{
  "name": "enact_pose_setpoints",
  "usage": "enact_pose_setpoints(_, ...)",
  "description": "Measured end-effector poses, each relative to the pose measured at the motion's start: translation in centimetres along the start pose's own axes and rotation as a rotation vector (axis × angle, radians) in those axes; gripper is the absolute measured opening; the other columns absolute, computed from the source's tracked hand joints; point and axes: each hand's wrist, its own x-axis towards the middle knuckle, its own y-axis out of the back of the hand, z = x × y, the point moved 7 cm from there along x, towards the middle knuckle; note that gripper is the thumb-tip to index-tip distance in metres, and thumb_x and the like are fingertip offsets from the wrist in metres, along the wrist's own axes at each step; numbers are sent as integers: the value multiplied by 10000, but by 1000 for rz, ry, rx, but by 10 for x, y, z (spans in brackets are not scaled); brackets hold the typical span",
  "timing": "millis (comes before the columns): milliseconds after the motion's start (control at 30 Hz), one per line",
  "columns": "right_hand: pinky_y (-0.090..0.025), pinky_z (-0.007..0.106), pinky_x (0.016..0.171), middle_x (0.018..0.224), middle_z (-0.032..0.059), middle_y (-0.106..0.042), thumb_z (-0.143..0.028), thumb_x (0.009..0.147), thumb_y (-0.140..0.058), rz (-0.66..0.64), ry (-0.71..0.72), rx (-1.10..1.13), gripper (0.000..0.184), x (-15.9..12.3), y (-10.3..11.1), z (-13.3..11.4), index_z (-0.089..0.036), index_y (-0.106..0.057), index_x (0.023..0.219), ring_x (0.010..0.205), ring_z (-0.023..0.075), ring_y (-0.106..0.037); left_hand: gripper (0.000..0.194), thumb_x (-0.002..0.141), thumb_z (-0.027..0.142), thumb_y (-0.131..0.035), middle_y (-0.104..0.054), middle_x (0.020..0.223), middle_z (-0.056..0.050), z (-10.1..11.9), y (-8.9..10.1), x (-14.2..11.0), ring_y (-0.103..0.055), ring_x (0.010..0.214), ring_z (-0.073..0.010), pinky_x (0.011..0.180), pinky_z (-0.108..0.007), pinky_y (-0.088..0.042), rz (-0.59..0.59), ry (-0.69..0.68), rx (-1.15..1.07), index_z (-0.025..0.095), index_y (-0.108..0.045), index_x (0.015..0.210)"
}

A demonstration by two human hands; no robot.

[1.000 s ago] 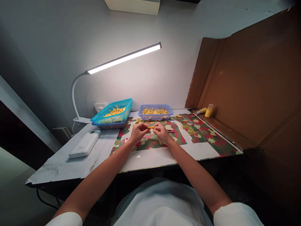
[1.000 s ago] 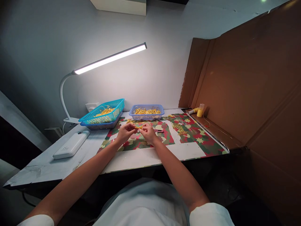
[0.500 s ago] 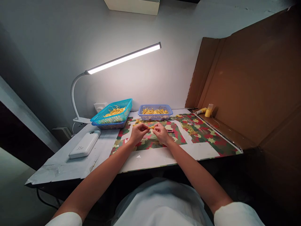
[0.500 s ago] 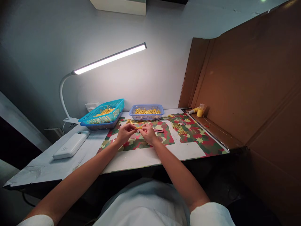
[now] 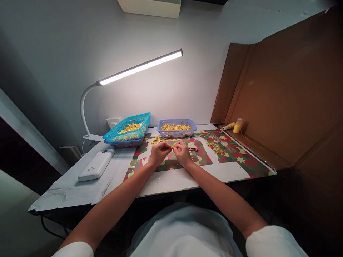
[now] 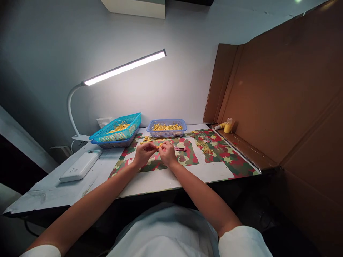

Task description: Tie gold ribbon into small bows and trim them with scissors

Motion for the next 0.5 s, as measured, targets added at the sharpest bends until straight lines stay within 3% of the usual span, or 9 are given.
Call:
enact_pose_setpoints(167,-422,356,820,823,32,-581,-326,747,-633,10,14,7,143,1,13,-8,-219,-539,729,835,199,-529,167,654,307,-765,-705,675,-31,-4,8,4,-641,599,-148,602,-267,-528,66,-4,-27,166,-689,702)
enact_pose_setpoints(300,-446,336,798,922,43,-656,-366,735,-679,-74,-15,88,278,2,15,-10,-218,-594,954,851,191,-592,208,658,341,-771,-707,697,-37,-9,11,6,-649,622,-152,613,-274,-537,53,10,-89,164,-689,731)
enact_pose_setpoints(400,-450,324,755,818,28,-659,-392,754,-665,-74,-22,102,207,2,16,-9,-209,-618,838,776,178,-597,228,658,359,-777,-704,701,-43,-10,7,6,-648,624,-153,610,-274,-535,1,11,-111,161,-690,732)
enact_pose_setpoints(500,-444,307,693,719,14,-627,-441,746,-662,-72,-82,106,254,3,14,-1,-199,-593,708,699,162,-567,205,675,350,-762,-690,677,-39,-8,3,5,-633,607,-148,600,-269,-526,-49,-15,-83,162,-692,718)
